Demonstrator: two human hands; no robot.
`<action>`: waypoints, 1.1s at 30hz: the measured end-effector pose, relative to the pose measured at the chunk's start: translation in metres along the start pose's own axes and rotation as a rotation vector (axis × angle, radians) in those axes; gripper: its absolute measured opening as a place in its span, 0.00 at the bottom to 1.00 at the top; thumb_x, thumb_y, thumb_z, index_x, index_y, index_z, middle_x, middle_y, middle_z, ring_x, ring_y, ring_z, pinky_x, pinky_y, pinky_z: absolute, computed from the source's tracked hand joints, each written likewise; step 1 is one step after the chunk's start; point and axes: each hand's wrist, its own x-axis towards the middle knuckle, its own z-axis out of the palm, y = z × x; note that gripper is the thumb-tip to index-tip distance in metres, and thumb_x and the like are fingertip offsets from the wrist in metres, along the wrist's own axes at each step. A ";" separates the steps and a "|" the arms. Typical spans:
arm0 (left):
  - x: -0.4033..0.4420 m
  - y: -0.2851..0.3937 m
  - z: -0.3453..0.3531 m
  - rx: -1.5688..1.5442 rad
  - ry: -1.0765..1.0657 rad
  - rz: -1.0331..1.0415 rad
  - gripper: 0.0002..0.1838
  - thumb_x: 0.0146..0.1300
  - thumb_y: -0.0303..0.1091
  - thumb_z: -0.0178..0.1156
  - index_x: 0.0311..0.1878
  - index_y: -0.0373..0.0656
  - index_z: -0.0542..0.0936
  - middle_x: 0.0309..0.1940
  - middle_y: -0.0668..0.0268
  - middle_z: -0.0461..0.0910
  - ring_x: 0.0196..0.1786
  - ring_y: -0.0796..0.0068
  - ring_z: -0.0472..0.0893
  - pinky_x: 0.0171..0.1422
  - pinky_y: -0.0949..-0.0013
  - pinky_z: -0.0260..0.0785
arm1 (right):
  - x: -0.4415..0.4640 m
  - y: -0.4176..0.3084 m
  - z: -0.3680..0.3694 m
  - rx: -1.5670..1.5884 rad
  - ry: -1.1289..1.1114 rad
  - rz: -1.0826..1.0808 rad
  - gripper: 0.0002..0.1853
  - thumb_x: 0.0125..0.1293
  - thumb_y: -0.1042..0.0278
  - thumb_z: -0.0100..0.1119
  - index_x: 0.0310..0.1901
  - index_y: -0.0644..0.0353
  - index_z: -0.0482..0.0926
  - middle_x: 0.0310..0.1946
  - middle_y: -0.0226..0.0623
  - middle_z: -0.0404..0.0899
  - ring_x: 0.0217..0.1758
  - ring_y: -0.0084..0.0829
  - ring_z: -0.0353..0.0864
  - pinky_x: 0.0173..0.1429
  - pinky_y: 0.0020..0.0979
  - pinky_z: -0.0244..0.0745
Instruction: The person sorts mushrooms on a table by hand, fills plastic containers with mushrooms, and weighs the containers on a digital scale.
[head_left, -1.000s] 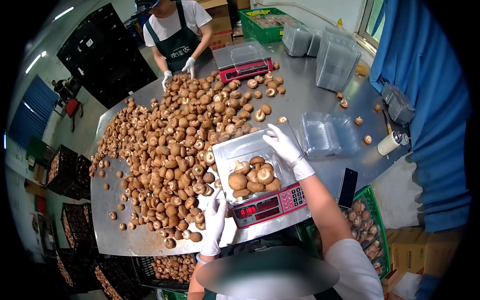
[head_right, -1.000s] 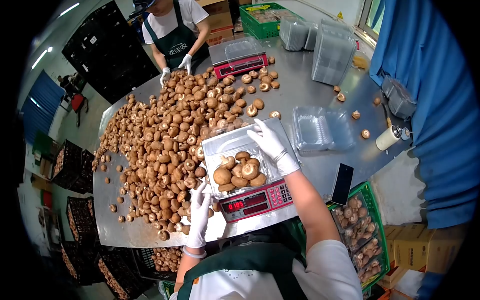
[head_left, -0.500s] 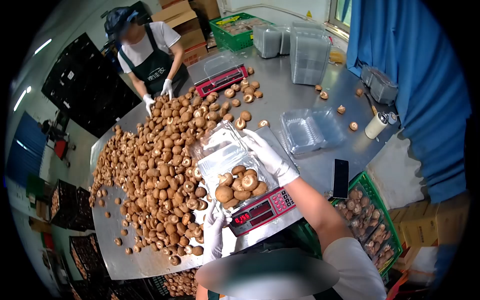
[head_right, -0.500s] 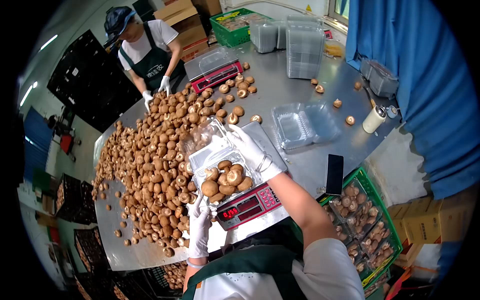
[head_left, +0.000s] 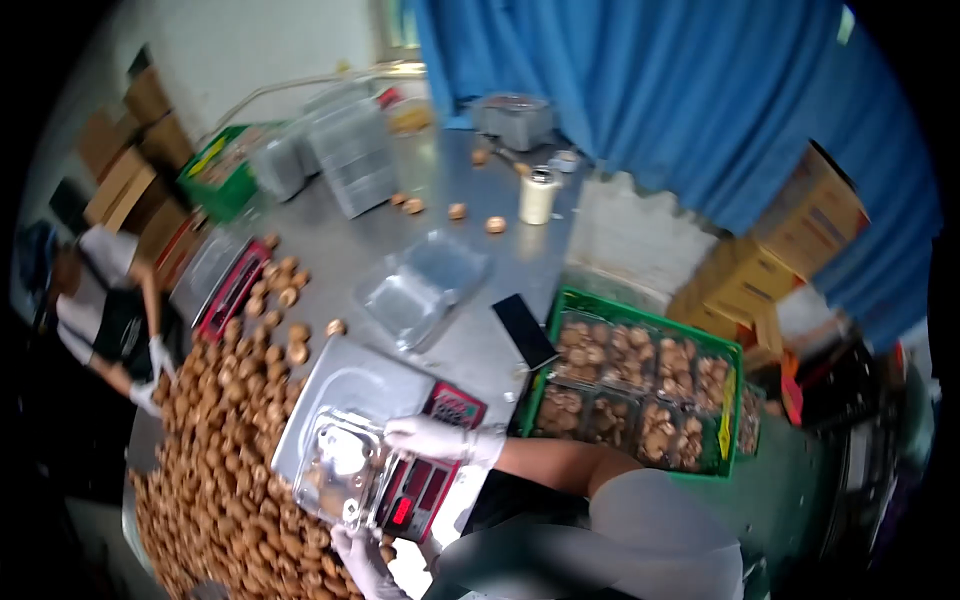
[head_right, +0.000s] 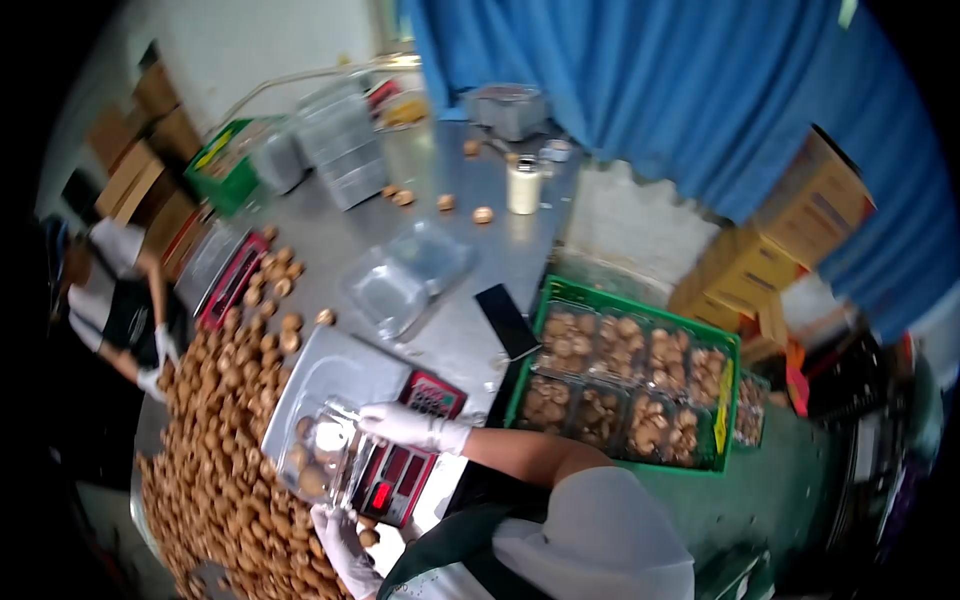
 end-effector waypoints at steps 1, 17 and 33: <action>0.001 0.009 0.019 0.045 0.000 0.011 0.09 0.61 0.25 0.56 0.42 0.45 0.69 0.33 0.69 0.74 0.35 0.79 0.73 0.39 0.76 0.67 | -0.003 -0.001 -0.002 -0.064 0.040 -0.057 0.11 0.70 0.65 0.50 0.33 0.62 0.73 0.21 0.25 0.72 0.26 0.17 0.73 0.34 0.24 0.71; 0.023 -0.019 0.154 0.650 -0.826 -0.097 0.13 0.61 0.21 0.58 0.50 0.35 0.76 0.45 0.59 0.81 0.51 0.71 0.79 0.59 0.70 0.68 | -0.250 0.074 -0.202 0.516 0.815 0.167 0.10 0.70 0.61 0.51 0.46 0.56 0.71 0.46 0.35 0.76 0.45 0.32 0.79 0.44 0.41 0.81; -0.028 0.015 0.083 0.466 -0.278 -0.095 0.17 0.68 0.28 0.52 0.58 0.33 0.71 0.51 0.58 0.78 0.56 0.71 0.76 0.62 0.70 0.67 | -0.003 -0.067 -0.150 -1.320 0.699 -0.501 0.16 0.59 0.60 0.60 0.47 0.59 0.77 0.43 0.43 0.78 0.48 0.44 0.76 0.55 0.39 0.68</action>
